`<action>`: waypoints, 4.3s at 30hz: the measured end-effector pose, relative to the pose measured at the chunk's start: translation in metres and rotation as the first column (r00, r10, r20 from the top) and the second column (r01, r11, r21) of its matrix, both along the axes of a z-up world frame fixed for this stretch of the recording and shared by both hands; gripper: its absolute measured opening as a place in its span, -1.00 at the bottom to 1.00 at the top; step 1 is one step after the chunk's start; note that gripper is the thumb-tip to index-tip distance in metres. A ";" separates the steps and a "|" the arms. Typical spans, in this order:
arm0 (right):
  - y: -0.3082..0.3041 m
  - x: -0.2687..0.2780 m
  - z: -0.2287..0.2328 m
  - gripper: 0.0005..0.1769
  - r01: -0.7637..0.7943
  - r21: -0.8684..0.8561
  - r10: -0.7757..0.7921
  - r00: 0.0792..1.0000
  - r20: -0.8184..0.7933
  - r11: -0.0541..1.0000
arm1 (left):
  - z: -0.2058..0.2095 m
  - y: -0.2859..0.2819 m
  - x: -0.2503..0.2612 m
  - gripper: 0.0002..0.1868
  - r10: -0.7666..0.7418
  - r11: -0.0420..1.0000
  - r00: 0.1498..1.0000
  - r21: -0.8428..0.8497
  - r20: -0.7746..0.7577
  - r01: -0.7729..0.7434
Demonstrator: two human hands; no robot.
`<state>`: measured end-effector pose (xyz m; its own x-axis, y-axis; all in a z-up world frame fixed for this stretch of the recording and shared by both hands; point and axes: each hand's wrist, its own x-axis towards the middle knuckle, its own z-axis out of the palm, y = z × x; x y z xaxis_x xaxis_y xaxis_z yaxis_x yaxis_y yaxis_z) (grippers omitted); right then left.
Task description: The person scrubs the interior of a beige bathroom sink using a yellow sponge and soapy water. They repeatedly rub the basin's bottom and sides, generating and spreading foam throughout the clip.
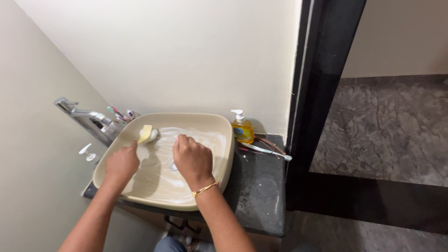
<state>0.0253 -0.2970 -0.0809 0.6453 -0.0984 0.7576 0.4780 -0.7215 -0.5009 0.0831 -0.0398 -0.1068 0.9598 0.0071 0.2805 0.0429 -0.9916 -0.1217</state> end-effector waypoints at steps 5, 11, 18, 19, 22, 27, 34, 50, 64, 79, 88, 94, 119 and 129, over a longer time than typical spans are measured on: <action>0.000 0.000 -0.003 -0.83 -0.008 -0.005 0.008 1.000 0.010 1.000 | -0.006 -0.040 -0.010 -0.59 -0.073 0.994 0.992 -0.085 -0.100 0.065; 0.001 0.001 -0.005 -0.80 0.007 -0.031 -0.009 0.998 -0.063 1.000 | 0.005 -0.028 0.001 -0.60 0.049 0.996 0.994 -0.064 -0.098 -0.056; -0.002 0.004 -0.007 -0.79 -0.001 -0.026 -0.003 0.990 -0.144 1.000 | -0.035 -0.066 0.013 -0.71 -0.208 0.975 0.948 -0.127 -0.241 0.182; -0.001 0.003 -0.008 -0.79 -0.008 -0.019 0.005 0.987 -0.160 1.000 | -0.036 -0.080 0.008 -0.70 -0.281 0.957 0.923 -0.147 -0.264 0.249; -0.003 0.005 -0.007 -0.77 -0.006 -0.029 0.001 0.985 -0.173 1.000 | -0.004 -0.083 -0.003 -0.53 -0.194 0.852 0.918 -0.523 -0.345 -0.016; -0.002 0.007 -0.009 -0.75 -0.020 0.012 0.023 0.974 -0.225 1.000 | 0.014 -0.054 -0.006 -0.48 -0.141 0.809 0.935 -0.583 -0.324 -0.080; 0.006 0.012 -0.019 -0.67 -0.195 0.082 0.211 0.870 -0.446 0.977 | 0.013 -0.072 0.001 -0.53 -0.404 0.467 0.832 -0.868 -0.379 -0.168; 0.000 0.029 -0.017 -0.59 -0.245 0.534 0.586 0.409 -0.700 0.809 | 0.019 -0.078 -0.013 -0.29 -0.352 0.628 0.856 -0.774 -0.378 -0.084; -0.009 0.039 -0.026 -0.73 -0.023 -0.329 -0.195 0.766 -0.613 0.944 | 0.025 -0.078 -0.028 -0.58 0.041 0.899 0.999 -0.436 -0.013 -0.042; -0.030 0.026 -0.031 -0.78 -0.128 -0.369 -0.151 0.755 -0.638 0.921 | 0.031 -0.088 -0.031 -0.56 0.067 0.915 0.991 -0.388 -0.116 -0.108; -0.022 0.022 -0.033 -0.84 0.090 -0.494 -0.291 0.891 -0.347 0.865 | 0.034 -0.090 -0.034 -0.56 0.067 0.909 0.990 -0.402 -0.127 -0.113; -0.012 0.035 -0.031 -0.86 0.209 -0.495 -0.390 0.872 -0.297 0.844 | 0.032 -0.088 -0.034 -0.59 0.050 0.914 0.994 -0.396 -0.098 -0.085; -0.002 0.014 -0.015 -0.82 -0.050 -0.462 -0.227 0.822 -0.523 0.886 | 0.030 -0.086 -0.033 -0.60 0.046 0.915 0.994 -0.395 -0.101 -0.082; 0.026 0.026 -0.023 -0.87 -0.021 -0.444 -0.243 0.813 -0.529 0.896 | 0.028 -0.082 -0.031 -0.60 0.048 0.915 0.995 -0.397 -0.086 -0.078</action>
<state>0.0509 -0.2710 -0.1043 0.9676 0.0370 0.2496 0.1122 -0.9491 -0.2944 0.0517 -0.1214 -0.0789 0.9713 0.1648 0.1713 0.1128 -0.9538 0.2783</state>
